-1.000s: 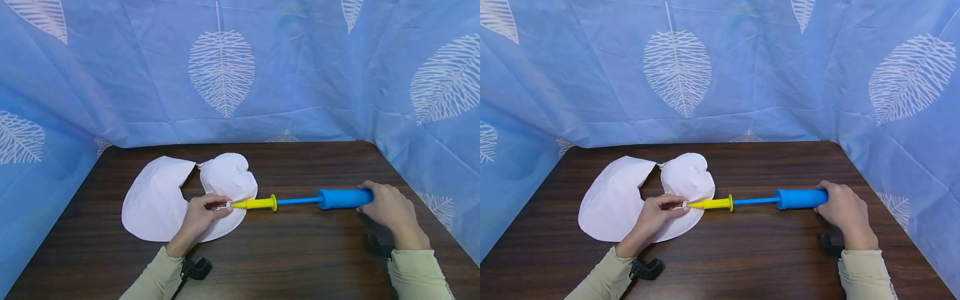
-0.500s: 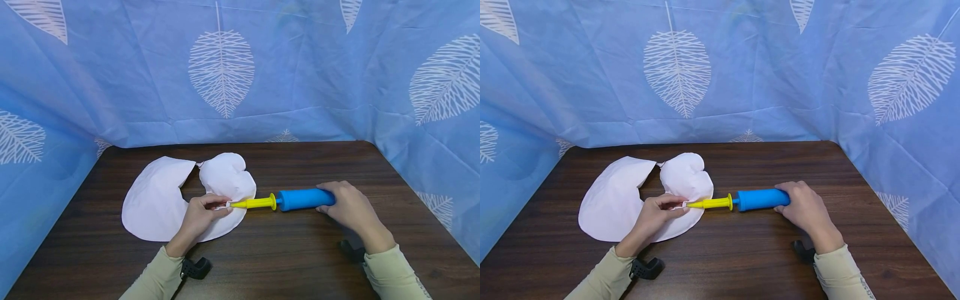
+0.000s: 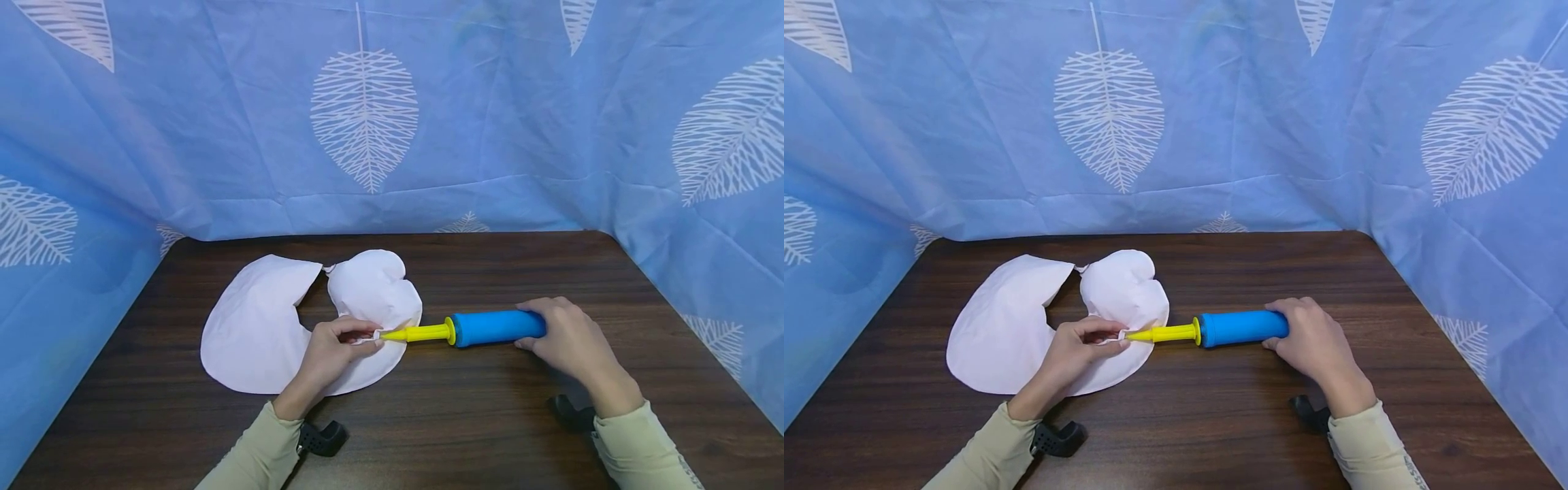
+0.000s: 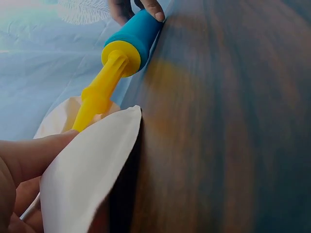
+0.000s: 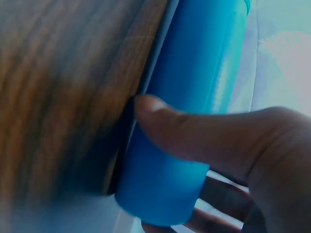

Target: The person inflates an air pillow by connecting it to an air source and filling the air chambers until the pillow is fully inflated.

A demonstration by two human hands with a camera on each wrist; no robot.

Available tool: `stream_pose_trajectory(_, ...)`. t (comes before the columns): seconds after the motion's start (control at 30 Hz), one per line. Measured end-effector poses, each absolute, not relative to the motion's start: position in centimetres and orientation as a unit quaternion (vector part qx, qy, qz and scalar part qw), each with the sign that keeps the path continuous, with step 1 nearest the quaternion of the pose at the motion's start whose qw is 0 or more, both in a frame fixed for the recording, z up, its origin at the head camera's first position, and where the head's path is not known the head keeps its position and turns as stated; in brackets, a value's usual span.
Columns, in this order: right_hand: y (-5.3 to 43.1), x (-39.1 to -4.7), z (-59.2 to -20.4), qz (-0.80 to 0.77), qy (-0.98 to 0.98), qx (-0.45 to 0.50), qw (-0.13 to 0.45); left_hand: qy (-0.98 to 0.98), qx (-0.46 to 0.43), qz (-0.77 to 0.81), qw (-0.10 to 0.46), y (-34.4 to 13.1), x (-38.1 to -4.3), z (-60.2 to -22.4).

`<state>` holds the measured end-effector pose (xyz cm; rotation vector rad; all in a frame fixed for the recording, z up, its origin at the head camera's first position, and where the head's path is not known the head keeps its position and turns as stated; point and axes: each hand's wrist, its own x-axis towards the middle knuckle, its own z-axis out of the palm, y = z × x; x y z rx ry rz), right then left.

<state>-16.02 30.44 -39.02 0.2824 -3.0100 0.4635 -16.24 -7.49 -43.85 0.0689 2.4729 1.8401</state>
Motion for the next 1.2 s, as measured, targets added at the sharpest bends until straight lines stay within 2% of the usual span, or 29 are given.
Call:
stream_pose_trajectory(0.47,37.8,-15.9,-38.9,0.126,-0.990,-0.039,0.040,0.804,0.023,0.594,0.034,-7.2,-16.4,-44.0)
stream_pose_trajectory(0.67,39.8,-15.8,-39.0,0.122,-0.989,-0.068,0.049,0.802,0.017,0.596,0.037,-7.3,-16.4,-43.9)
stream_pose_trajectory(0.93,38.6,-16.3,-39.2,0.133,-0.989,-0.048,0.050,0.800,0.015,0.599,0.030,-7.5,-16.3,-43.9)
stream_pose_trajectory(1.2,33.9,-16.3,-39.5,0.137,-0.986,0.049,0.076,0.800,0.012,0.599,0.025,-7.6,-16.3,-43.9)
